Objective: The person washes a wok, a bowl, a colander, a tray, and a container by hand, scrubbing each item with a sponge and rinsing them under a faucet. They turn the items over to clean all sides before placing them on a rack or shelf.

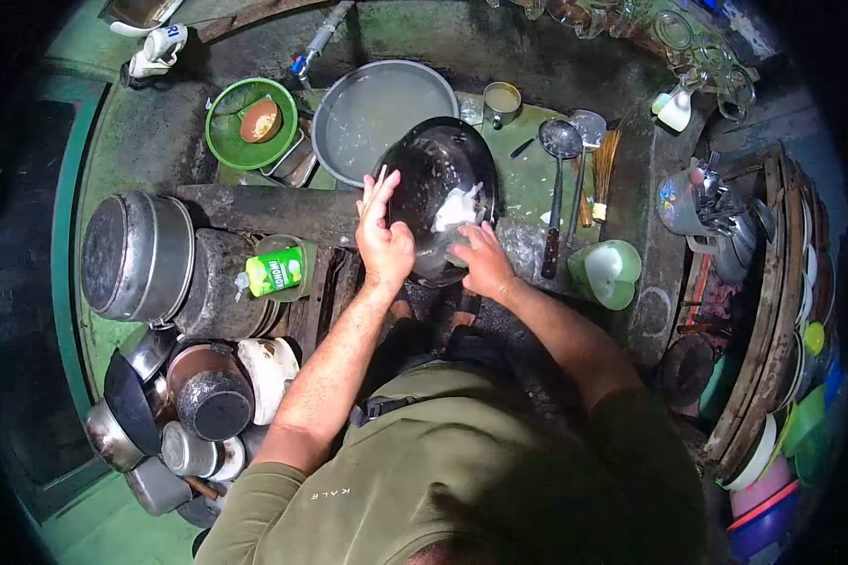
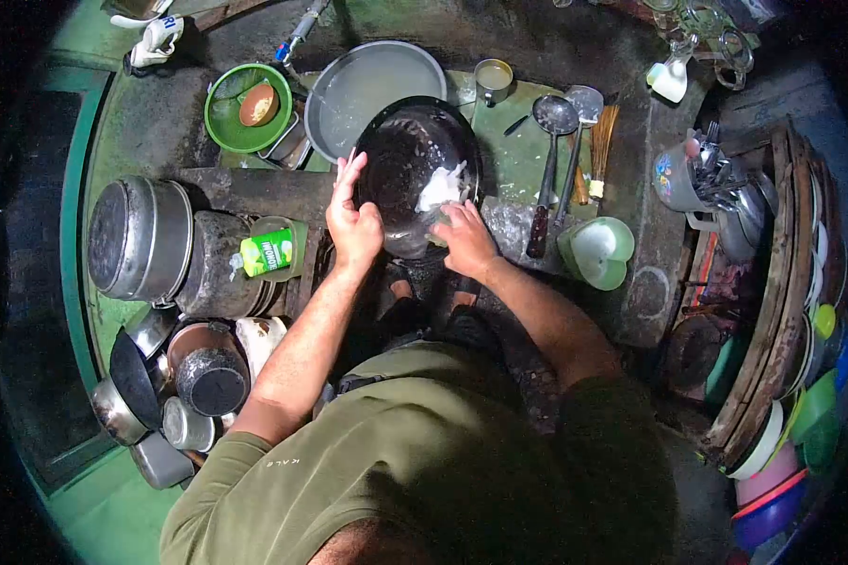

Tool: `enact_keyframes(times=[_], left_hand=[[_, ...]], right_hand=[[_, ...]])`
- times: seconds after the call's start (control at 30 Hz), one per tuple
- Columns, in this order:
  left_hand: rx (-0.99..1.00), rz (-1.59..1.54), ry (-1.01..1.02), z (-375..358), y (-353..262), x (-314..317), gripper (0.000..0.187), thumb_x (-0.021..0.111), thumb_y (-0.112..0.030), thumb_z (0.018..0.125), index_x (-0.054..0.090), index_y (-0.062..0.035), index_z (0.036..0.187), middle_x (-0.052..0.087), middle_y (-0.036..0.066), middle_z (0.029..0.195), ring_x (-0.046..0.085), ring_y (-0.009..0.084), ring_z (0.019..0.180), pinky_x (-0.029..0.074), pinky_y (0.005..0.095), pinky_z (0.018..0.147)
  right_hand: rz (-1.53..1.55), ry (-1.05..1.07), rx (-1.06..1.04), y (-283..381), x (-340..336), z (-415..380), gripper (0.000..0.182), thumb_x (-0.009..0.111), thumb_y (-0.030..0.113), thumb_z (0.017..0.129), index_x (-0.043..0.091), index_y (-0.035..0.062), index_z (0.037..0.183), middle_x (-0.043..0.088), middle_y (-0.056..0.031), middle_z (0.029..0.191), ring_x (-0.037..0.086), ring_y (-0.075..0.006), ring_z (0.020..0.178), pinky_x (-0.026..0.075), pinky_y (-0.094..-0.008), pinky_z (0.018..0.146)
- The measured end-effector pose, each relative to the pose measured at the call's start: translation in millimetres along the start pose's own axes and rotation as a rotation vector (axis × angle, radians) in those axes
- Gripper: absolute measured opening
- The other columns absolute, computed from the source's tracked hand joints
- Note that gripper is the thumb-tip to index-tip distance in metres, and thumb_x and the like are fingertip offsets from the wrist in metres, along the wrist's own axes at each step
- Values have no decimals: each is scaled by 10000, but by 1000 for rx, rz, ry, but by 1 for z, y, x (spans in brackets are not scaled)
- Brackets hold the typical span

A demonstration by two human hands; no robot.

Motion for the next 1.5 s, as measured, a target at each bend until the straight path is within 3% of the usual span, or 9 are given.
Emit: enact_keyframes(times=[0.13,0.4,0.67,0.73,0.87,0.97,1.07,1.23,1.5], left_hand=[[-34,-35,-22,10,6,-3,737,357,162,609,560,-77,1276,476,185,1413,233,376,1429,110,471,1170],[-180,-163,-25,24,33,-19,711,396,168,643,532,-10,1318,396,188,1470,282,276,1421,187,353,1164],[96,170,112,-22,-11,-20,728,410,69,634,528,-95,1334,335,192,1506,156,440,1434,55,598,1141],[45,96,120,-14,-4,-20,716,393,90,630,555,-98,1302,388,172,1482,168,432,1434,51,603,1139],[60,122,104,-15,-14,-3,703,382,116,623,600,-121,1248,407,158,1473,197,405,1435,67,591,1141],[61,133,120,-2,-17,1,708,380,113,623,606,-136,1245,430,150,1459,223,401,1428,86,584,1142],[76,164,141,1,-16,3,712,385,116,622,609,-142,1246,452,144,1444,238,401,1423,106,579,1143],[-15,105,122,15,-12,0,705,381,144,619,611,-104,1238,443,216,1427,246,373,1425,145,495,1150],[-164,29,10,40,20,-8,733,353,186,608,614,-58,1247,548,181,1338,395,259,1360,275,312,1111]], right_hand=[[507,-303,247,86,18,9,431,709,84,634,638,121,1057,511,-217,1212,499,-413,1126,454,-457,954],[-74,-30,-32,-13,-2,3,349,634,18,698,658,138,1025,523,-172,1192,484,-395,1143,418,-472,996],[653,-111,132,68,6,6,304,688,180,801,564,17,1025,575,-181,984,575,-368,971,443,-475,839],[277,295,-110,16,24,11,355,622,278,868,581,49,1136,570,-195,1053,547,-365,1071,380,-505,981],[-258,106,29,-22,5,43,337,514,273,901,625,76,1152,559,-202,1222,493,-343,1189,295,-491,1076],[537,329,266,45,-8,50,410,467,275,914,571,15,1213,538,-229,1278,491,-392,1195,341,-462,1061],[1080,-8,201,61,11,30,537,507,352,910,477,7,1320,500,-233,1343,463,-371,1267,364,-423,1048],[-17,118,-10,-16,-5,5,487,714,127,618,632,96,1097,511,-193,1265,435,-365,1233,304,-480,1084],[301,-290,21,51,25,3,488,685,57,702,594,150,1173,483,-216,1204,499,-425,1141,479,-446,947]])
Point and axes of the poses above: each hand's wrist, its own z-axis towards the middle knuckle, its own x-axis out of the palm, y = z × x, the point moved 1 cm from there along z, towards the middle knuckle
